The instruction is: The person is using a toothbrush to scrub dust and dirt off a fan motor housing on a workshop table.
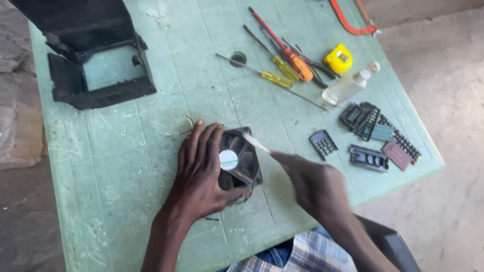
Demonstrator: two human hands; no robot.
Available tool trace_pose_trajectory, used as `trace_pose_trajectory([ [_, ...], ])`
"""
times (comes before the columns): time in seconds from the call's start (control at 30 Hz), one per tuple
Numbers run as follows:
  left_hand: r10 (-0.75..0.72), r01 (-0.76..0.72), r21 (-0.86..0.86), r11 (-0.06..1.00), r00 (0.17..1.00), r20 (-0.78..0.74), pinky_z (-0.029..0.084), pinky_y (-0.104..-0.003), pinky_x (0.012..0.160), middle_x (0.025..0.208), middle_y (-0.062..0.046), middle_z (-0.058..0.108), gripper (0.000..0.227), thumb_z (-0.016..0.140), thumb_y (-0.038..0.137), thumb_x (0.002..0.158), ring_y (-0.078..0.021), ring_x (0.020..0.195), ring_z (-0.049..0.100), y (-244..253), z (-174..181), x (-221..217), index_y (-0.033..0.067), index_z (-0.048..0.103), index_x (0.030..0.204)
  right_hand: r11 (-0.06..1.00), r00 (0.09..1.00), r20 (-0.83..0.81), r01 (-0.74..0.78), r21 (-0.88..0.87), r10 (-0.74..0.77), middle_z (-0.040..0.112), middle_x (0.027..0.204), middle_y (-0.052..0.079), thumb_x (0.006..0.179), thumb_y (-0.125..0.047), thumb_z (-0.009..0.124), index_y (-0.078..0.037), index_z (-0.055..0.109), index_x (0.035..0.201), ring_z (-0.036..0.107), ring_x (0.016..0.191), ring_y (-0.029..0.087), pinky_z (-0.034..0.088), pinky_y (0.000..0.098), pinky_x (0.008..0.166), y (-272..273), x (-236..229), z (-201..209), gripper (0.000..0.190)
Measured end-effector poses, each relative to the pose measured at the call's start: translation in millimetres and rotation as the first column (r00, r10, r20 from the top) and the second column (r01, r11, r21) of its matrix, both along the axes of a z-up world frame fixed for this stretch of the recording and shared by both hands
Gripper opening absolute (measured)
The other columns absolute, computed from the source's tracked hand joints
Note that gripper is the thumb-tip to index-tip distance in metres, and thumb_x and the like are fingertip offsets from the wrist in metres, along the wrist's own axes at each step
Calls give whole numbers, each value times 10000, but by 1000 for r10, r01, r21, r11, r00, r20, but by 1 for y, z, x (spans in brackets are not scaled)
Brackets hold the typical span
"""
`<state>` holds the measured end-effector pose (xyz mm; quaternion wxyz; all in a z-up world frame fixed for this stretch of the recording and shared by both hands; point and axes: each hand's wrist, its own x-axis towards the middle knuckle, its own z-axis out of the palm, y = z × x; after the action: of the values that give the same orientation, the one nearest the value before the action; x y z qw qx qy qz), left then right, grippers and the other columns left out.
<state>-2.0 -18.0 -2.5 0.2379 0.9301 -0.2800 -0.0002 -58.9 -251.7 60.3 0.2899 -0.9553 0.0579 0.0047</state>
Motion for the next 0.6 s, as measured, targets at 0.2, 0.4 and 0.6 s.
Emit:
trace_pose_trajectory([
  [0.2,-6,7,-4,1000,1000,19,224,-580,1173,1647,-180,284,1285,827,744,689,-393,1568,146,1,2,0,14,251,1577,950,990,-4,133,283,-138,827,977,-10,976,-192,569,-159,787,1188,692,834,86,470,231,729,-34,-23,26,306],
  [0.4,-3,3,2,1000,999,38,253,-553,1166,1633,-171,329,1275,787,776,701,-375,1575,162,0,5,0,10,265,1576,941,990,137,-6,339,-43,774,1231,80,955,-132,474,-97,672,1323,747,912,109,524,293,676,36,11,-36,420],
  [0.6,-3,4,34,999,1000,-31,218,-580,1155,1675,-143,253,1262,725,812,747,-353,1585,99,-1,11,1,42,211,1604,882,962,75,207,424,-262,647,704,-12,994,-216,536,-133,705,1313,295,463,72,277,262,428,28,-31,-8,371],
])
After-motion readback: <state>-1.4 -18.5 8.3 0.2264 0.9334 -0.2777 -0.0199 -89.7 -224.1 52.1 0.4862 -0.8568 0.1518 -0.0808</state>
